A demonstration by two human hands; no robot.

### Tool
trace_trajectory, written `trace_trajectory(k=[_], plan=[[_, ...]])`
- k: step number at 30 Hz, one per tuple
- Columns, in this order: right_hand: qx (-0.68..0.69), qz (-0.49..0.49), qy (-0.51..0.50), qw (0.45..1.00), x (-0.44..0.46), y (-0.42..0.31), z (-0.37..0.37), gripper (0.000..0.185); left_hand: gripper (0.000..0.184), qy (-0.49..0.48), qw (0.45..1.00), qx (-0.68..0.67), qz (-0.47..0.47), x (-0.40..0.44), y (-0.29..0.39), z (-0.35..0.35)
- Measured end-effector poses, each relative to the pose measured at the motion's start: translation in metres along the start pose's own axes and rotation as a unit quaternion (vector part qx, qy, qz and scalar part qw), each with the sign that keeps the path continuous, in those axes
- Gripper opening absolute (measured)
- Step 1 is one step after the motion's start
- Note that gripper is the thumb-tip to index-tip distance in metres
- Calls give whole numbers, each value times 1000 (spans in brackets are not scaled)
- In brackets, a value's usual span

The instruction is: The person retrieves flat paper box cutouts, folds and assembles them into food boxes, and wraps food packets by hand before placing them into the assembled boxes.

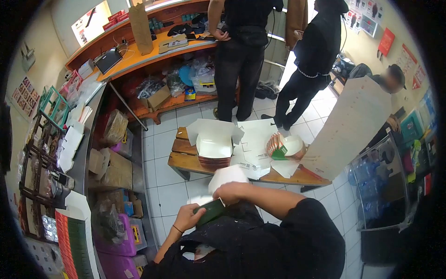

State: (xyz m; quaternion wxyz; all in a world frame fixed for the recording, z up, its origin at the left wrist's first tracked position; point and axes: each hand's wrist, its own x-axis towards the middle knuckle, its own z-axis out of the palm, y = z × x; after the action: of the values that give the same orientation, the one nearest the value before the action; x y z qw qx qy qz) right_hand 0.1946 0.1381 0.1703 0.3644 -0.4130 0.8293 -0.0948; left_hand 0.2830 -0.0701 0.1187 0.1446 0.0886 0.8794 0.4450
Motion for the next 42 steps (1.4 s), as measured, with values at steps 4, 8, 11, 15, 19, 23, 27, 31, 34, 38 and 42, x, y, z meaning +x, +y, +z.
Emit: trace_trajectory(k=[4, 8, 11, 15, 19, 23, 27, 31, 34, 38, 42], plan=[[-43, -124, 227, 965, 0, 14, 9, 28, 33, 137, 976, -131, -112, -6, -28, 15], [230, 9, 635, 737, 16, -21, 32, 27, 26, 160, 928, -291, -169, -11, -42, 20], [333, -40, 346, 876, 48, 6, 68, 32, 23, 164, 911, -336, -173, -8, -23, 14], [289, -102, 165, 938, 64, 10, 76, 45, 24, 123, 955, -228, -144, -19, -44, 18], [313, -54, 211, 924, 64, -3, 59, 50, 27, 132, 919, -330, -170, -26, -35, 15], [319, -8, 206, 925, 61, -10, 52, 38, 26, 159, 933, -283, -155, -29, -21, 16], [334, -127, 147, 922, 55, 8, 54, 32, 19, 143, 970, -181, -72, -23, -24, 19], [475, -89, 154, 862, 30, 36, 16, 24, 17, 78, 990, -45, 108, 16, 10, -17], [540, -68, 187, 818, 10, 88, -6, 21, 22, 61, 958, 225, 168, 64, 33, -63], [799, -142, 261, 523, 18, 174, -5, 20, 21, -37, 920, 283, 269, 147, -1, -58], [529, 188, 413, 717, 111, 276, 65, 39, 21, -77, 908, 263, 318, 246, -2, -12]])
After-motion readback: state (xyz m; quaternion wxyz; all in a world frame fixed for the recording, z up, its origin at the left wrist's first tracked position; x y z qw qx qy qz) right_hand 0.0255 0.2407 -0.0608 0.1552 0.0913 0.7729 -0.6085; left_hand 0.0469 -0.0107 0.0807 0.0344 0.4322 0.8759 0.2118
